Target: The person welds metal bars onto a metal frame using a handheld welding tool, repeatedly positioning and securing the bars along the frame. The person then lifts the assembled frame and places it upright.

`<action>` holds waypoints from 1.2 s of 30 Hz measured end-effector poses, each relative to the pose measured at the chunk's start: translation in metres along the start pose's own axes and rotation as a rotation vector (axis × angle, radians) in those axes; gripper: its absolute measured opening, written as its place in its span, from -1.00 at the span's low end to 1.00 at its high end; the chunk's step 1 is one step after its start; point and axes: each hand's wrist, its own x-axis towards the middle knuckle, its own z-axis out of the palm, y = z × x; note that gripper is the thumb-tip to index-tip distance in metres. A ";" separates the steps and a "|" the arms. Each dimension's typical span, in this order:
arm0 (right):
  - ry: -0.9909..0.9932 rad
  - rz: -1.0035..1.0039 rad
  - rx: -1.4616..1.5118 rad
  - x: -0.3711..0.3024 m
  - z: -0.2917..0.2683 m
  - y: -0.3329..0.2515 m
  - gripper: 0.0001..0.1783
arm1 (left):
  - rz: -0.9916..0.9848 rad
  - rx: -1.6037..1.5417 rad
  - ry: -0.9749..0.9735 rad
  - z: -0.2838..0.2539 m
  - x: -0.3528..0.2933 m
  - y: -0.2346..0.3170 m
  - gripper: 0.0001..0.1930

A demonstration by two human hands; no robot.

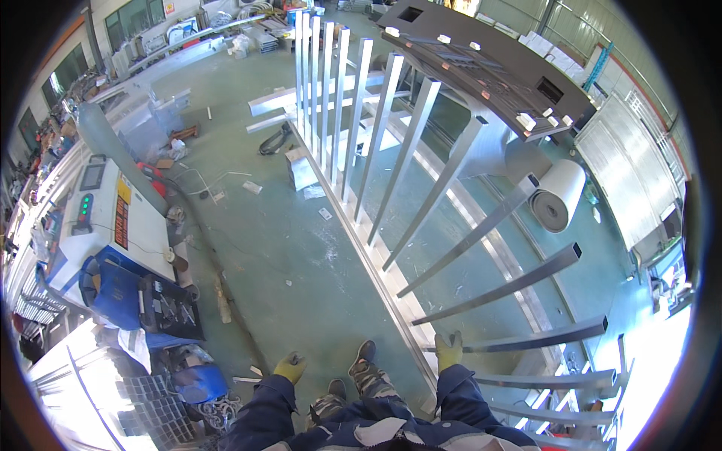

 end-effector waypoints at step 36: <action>0.468 0.616 0.513 0.021 0.070 0.038 -0.52 | 0.438 0.272 -0.243 0.012 0.337 0.470 0.08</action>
